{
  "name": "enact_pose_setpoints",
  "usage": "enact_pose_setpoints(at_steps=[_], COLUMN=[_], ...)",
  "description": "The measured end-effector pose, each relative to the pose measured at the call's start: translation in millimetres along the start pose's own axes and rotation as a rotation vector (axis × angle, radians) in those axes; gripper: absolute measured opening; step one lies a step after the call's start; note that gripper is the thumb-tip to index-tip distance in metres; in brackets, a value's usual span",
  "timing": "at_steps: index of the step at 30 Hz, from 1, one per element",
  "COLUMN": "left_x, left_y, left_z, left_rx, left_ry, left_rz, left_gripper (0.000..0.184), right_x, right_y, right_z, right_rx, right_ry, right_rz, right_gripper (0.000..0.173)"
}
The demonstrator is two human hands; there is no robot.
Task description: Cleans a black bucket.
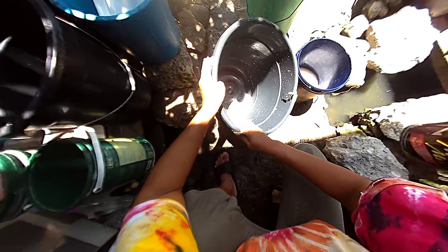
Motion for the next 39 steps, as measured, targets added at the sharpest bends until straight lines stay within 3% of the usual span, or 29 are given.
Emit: enact_pose_setpoints(at_steps=[3,6,8,10,13,15,17,19,21,23,24,27,29,31,33,34,37,39], left_x=[-7,-14,-16,-21,-27,-25,-19,-11,-6,-7,-7,-5,-3,-4,-5,-6,-14,-15], left_y=[-3,-4,-2,1,3,4,4,2,-1,-1,-1,-2,-6,-9,-8,-8,-1,1], left_z=[-8,-28,-32,-28,-26,-30,-34,-41,-45,-45,-44,-43,-46,-45,-43,-43,-40,-37], left_rx=[-0.020,-0.036,-0.052,-0.079,-0.102,-0.096,-0.092,-0.113,-0.107,-0.090,-0.081,-0.021,-0.012,-0.002,-0.014,-0.028,-0.067,-0.051], left_ry=[-0.005,-0.092,-0.153,-0.197,-0.256,-0.327,-0.436,-0.475,-0.493,-0.496,-0.498,-0.548,-0.566,-0.593,-0.598,-0.589,-0.532,-0.557], left_rz=[0.052,0.143,0.235,0.299,0.355,0.401,0.461,0.522,0.550,0.537,0.518,0.481,0.518,0.541,0.554,0.555,0.541,0.519], left_gripper=[0.074,0.072,0.070,0.069,0.067,0.068,0.069,0.068,0.069,0.068,0.067,0.065,0.063,0.063,0.064,0.064,0.068,0.065], right_x=[1,-2,7,9,14,11,-4,-31,-64,-95,-105,-113,-120,-130,-120,-116,-131,-163], right_y=[9,24,18,-3,-19,-16,-11,0,11,4,-8,-75,-127,-121,-102,-100,-88,-50], right_z=[-6,17,30,23,-14,-43,-85,-126,-153,-168,-163,-98,-46,4,12,-8,-136,-195], right_rx=[-0.014,-0.408,-0.685,-0.720,-0.411,-0.215,0.060,0.428,0.634,0.676,0.661,0.277,-0.279,-0.620,-0.488,-0.343,0.345,0.647], right_ry=[-0.086,-0.240,-0.176,-0.009,0.173,0.240,0.191,0.062,-0.027,-0.111,-0.153,-0.194,-0.127,-0.273,-0.190,-0.108,-0.068,-0.069], right_rz=[0.030,0.095,0.088,0.131,0.313,0.406,0.496,0.583,0.493,0.335,0.307,0.255,-0.151,-0.137,-0.057,-0.004,0.232,0.237], right_gripper=[0.029,0.042,0.045,0.048,0.051,0.045,0.042,0.058,0.064,0.047,0.047,0.049,0.046,0.044,0.044,0.044,0.041,0.054])
Point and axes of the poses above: each hand's wrist, its own x-axis away from the middle knuckle, its own y-axis out of the back of the hand, z = x × y, the point moved 4 cm from there along -x, towards the middle knuckle, and after that the axes turned 10 degrees about -z, right-handed, at the moved point
